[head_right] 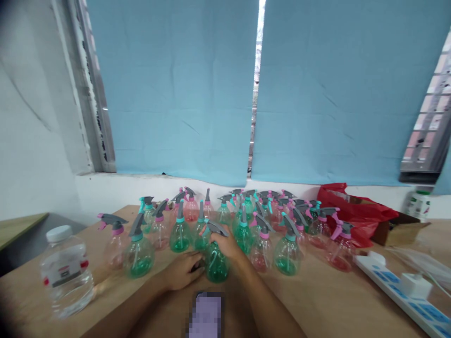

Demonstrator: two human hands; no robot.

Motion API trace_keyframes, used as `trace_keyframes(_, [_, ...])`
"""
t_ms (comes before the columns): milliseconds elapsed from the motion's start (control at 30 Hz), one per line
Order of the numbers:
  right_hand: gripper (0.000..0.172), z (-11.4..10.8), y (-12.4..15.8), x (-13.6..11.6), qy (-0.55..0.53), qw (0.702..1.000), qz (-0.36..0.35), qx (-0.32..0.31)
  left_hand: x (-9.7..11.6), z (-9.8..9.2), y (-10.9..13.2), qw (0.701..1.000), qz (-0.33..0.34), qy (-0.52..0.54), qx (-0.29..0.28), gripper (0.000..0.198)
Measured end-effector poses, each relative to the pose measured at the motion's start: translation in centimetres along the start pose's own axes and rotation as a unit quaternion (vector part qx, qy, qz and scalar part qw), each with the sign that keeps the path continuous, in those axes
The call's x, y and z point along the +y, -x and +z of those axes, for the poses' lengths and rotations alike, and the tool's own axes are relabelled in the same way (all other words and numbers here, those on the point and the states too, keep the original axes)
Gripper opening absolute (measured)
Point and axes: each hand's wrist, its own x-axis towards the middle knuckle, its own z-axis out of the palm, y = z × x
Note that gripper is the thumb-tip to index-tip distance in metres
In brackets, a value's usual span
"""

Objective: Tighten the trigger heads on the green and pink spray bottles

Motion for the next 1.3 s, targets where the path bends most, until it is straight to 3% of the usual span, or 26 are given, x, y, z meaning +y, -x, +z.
trace_keyframes(400, [0.018, 0.3, 0.3, -0.9, -0.034, 0.999, 0.008, -0.013, 0.2, -0.1, -0.1, 1.0, -0.008, -0.004, -0.006, 0.01])
trace_keyframes(600, [0.031, 0.2, -0.3, 0.0, -0.016, 0.999, -0.023, -0.029, 0.0, -0.1, 0.0, 1.0, -0.005, -0.005, -0.004, 0.011])
trace_keyframes(1067, [0.02, 0.3, 0.0, -1.0, -0.007, 0.999, 0.026, -0.033, 0.2, -0.1, -0.1, 1.0, -0.006, -0.014, -0.011, 0.009])
trace_keyframes(1300, [0.023, 0.4, 0.0, -0.4, -0.013, 1.0, 0.012, -0.02, 0.1, -0.1, 0.0, 1.0, -0.01, -0.023, -0.011, 0.012])
